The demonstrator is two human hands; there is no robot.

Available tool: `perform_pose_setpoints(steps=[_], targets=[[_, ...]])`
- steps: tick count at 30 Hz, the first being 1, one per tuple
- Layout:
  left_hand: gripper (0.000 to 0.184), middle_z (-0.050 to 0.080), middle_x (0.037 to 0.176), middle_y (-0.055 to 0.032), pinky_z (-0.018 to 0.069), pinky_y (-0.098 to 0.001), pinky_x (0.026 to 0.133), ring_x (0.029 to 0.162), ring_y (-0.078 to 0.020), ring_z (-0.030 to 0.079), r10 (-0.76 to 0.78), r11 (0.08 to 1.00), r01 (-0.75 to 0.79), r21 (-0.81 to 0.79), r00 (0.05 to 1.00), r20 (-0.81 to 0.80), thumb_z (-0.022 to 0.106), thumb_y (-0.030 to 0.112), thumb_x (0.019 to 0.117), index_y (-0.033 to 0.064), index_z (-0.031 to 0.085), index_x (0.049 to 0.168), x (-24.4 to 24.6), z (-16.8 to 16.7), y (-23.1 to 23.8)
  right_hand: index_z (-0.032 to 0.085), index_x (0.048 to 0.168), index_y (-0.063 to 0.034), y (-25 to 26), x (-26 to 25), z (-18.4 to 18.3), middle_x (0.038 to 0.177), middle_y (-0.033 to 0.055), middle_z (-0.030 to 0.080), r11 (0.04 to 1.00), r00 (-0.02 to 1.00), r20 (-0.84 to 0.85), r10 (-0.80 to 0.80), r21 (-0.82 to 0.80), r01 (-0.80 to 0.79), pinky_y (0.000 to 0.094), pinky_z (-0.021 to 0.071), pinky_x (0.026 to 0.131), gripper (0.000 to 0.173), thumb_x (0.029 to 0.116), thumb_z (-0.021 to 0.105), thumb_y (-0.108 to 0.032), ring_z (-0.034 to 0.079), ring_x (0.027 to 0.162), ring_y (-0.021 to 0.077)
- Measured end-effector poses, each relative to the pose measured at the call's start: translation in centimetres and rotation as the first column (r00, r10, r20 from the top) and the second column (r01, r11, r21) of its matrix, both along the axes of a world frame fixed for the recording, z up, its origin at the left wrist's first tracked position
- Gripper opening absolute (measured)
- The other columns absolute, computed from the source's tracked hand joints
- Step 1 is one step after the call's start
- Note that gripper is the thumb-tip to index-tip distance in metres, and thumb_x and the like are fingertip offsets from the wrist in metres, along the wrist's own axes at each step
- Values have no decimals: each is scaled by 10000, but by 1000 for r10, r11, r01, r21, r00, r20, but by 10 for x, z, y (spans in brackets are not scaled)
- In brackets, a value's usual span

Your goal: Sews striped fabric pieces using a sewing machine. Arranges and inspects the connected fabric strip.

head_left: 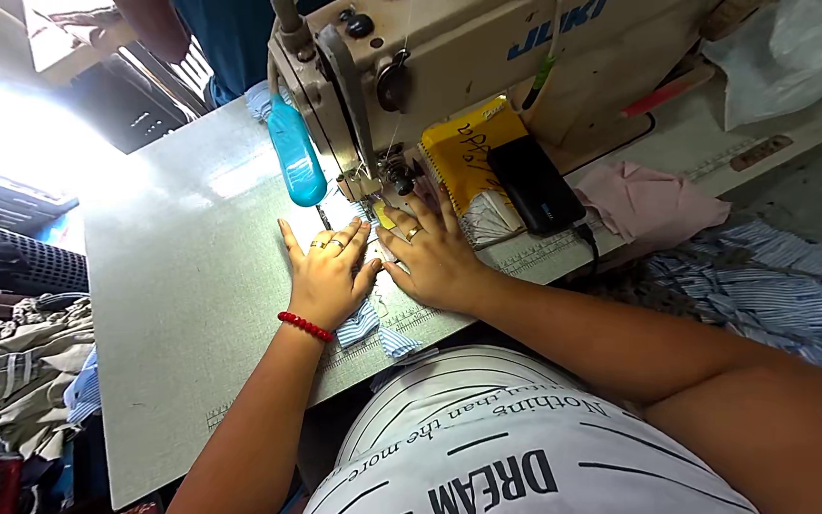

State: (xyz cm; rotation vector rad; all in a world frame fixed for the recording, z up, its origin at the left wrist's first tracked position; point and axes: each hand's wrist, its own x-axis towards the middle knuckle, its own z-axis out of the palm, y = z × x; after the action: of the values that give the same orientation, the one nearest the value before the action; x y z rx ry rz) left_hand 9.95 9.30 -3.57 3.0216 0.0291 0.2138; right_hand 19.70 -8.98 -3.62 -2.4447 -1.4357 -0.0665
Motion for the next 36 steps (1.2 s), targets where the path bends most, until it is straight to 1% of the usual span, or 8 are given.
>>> perform_pose_setpoints(steps=[6,20,28,30,31,33,34,36], targets=[[634,590,1483,-18,31,-814,1118,1362,-304,549,-29,1000,29,-5,999,23,313,549,1030,173,600,1453,-1,1,3,687,1347,-157,-2,2,-2,1539,137,517,996,999,-20,42,77,-40,722,59,1213,459,1017,495,-412,255,1546,403],[630,581,1499,-2,4,-808,1132,1406,-297,518,-75,997,75,0,997,4,276,568,1048,204,638,1414,17,4,32,648,1406,-177,-1,1,-1,1562,137,491,999,1000,-16,14,40,-13,708,18,1224,490,1030,468,-433,208,1561,406],[656,542,1536,-37,-4,-782,1153,1440,-301,476,-57,998,56,-22,997,-51,277,570,1050,172,574,1478,23,9,34,643,1412,-196,-3,2,-1,1561,139,492,999,998,-51,23,45,-21,696,21,1231,460,1036,467,-392,197,1565,401],[583,544,1526,-96,74,-698,1216,1446,-309,470,-17,989,18,-150,1000,7,370,467,1064,107,549,1487,17,12,30,683,1354,-181,-5,3,-1,1502,139,551,994,998,-51,40,102,-34,692,50,1234,407,1021,495,-321,254,1545,405],[531,582,1480,-117,202,-617,1223,1409,-308,507,62,975,-43,-220,995,79,459,402,1049,78,569,1456,11,15,24,704,1319,-169,-7,3,-3,1463,141,584,987,997,-52,49,155,-41,690,78,1234,385,1002,513,-273,292,1526,411],[554,610,1399,-141,410,-559,1089,1301,-345,553,306,930,-275,-244,947,101,620,454,969,79,616,1378,-8,26,9,733,1259,-144,-9,5,-5,1394,140,633,965,996,-65,60,257,-41,669,166,1228,357,970,530,-195,366,1481,423],[576,593,1354,-181,439,-614,995,1244,-404,547,399,895,-375,-242,915,55,696,499,909,65,656,1287,-16,29,3,742,1237,-134,-10,5,-5,1362,139,652,955,995,-77,56,294,-31,658,203,1221,347,959,537,-169,395,1462,426],[492,546,1332,-212,410,-668,945,1228,-461,492,488,828,-485,-280,870,-64,800,452,850,49,691,1109,-26,28,-3,757,1191,-122,-11,6,-5,1314,138,677,941,994,-102,42,339,-4,631,260,1206,327,938,551,-144,432,1432,428]])
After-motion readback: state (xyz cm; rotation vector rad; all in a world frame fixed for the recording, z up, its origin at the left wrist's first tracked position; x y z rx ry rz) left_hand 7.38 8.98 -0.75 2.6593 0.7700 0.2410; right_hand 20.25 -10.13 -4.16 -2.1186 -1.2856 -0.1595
